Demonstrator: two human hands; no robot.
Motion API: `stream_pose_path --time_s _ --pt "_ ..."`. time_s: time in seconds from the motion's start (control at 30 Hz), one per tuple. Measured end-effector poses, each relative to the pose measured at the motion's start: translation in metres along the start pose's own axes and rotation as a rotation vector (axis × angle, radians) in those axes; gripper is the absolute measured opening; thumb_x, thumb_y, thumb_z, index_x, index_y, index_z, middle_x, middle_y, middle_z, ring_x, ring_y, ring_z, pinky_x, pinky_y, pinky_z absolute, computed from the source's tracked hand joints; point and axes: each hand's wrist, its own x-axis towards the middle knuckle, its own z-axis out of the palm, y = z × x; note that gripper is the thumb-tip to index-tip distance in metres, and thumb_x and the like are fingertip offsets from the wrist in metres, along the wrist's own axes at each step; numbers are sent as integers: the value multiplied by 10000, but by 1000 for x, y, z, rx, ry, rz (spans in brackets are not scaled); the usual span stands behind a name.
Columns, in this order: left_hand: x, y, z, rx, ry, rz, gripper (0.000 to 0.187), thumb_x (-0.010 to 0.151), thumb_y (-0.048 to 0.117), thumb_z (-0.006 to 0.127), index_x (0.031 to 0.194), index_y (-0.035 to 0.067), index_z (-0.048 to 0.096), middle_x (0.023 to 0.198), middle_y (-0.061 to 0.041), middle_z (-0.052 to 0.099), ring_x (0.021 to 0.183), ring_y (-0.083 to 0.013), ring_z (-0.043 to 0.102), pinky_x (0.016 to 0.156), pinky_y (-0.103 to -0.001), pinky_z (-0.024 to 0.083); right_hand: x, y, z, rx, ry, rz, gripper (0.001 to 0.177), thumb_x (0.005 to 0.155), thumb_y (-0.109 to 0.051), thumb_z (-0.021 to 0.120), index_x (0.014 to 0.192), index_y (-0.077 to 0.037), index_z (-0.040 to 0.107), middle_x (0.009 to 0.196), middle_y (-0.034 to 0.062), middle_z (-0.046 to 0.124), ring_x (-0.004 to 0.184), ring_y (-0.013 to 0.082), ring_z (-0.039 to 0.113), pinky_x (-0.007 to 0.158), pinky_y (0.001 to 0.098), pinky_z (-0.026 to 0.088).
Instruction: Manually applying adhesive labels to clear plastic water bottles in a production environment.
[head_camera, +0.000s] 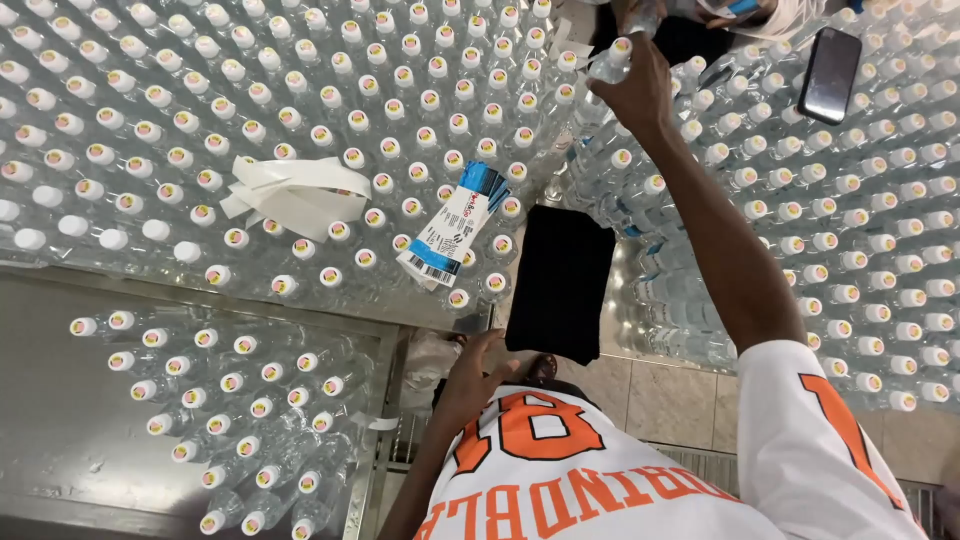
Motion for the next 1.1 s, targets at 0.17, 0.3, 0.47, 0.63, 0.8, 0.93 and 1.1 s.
stream_pose_path --time_s 0.17,0.3,0.47,0.63,0.8,0.93,1.1 --pt "5 -9 6 26 -100 -1 785 942 584 655 1618 218 497 1692 -22 511 1536 -221 524 1166 -435 498 -1 56 72 -290 -50 -23 832 695 -473 1039 1276 -66 603 1052 157 661 1140 396 565 1036 514 268" --pt "-1 13 3 -6 -162 -21 741 959 521 667 1611 204 509 1661 -31 566 1539 -205 538 1179 -418 501 -4 72 95 -416 -118 -41 1026 707 -485 1004 1435 65 533 916 133 720 1242 465 635 1211 667 26" --pt "0 13 -4 -83 -110 73 615 988 454 662 1539 191 589 1469 -53 704 1354 -229 683 1097 -394 573 -8 62 91 -494 -86 -295 867 638 -501 1025 1296 -21 728 1457 276 535 1533 548 270 1241 750 -72" --pt "-12 44 -31 -357 114 314 363 1056 261 665 1311 11 727 1127 -143 856 966 -211 825 854 -308 679 -20 44 111 -481 -104 -381 823 800 -628 991 1235 21 732 1422 244 561 1580 510 283 1324 683 -50" --pt "10 36 -79 292 634 856 310 1119 73 630 1418 -10 648 1414 -175 657 1366 -311 650 1153 -446 610 -59 6 93 -215 45 -329 631 839 -304 1024 1134 34 579 1279 258 610 1299 450 516 1133 556 476" --pt "34 18 -89 658 614 867 389 1138 142 637 1497 -7 614 1692 -199 446 1645 -421 314 1297 -601 441 -82 -8 77 -173 101 -362 564 835 -228 1026 1136 35 627 1288 252 683 1387 457 561 1281 584 351" --pt "55 8 -92 843 647 919 437 1033 58 800 1443 -17 668 1626 -182 538 1583 -391 425 1281 -543 477 -104 -24 35 69 65 -2 636 981 -331 926 1418 3 607 1689 265 414 1579 510 299 1248 706 312"
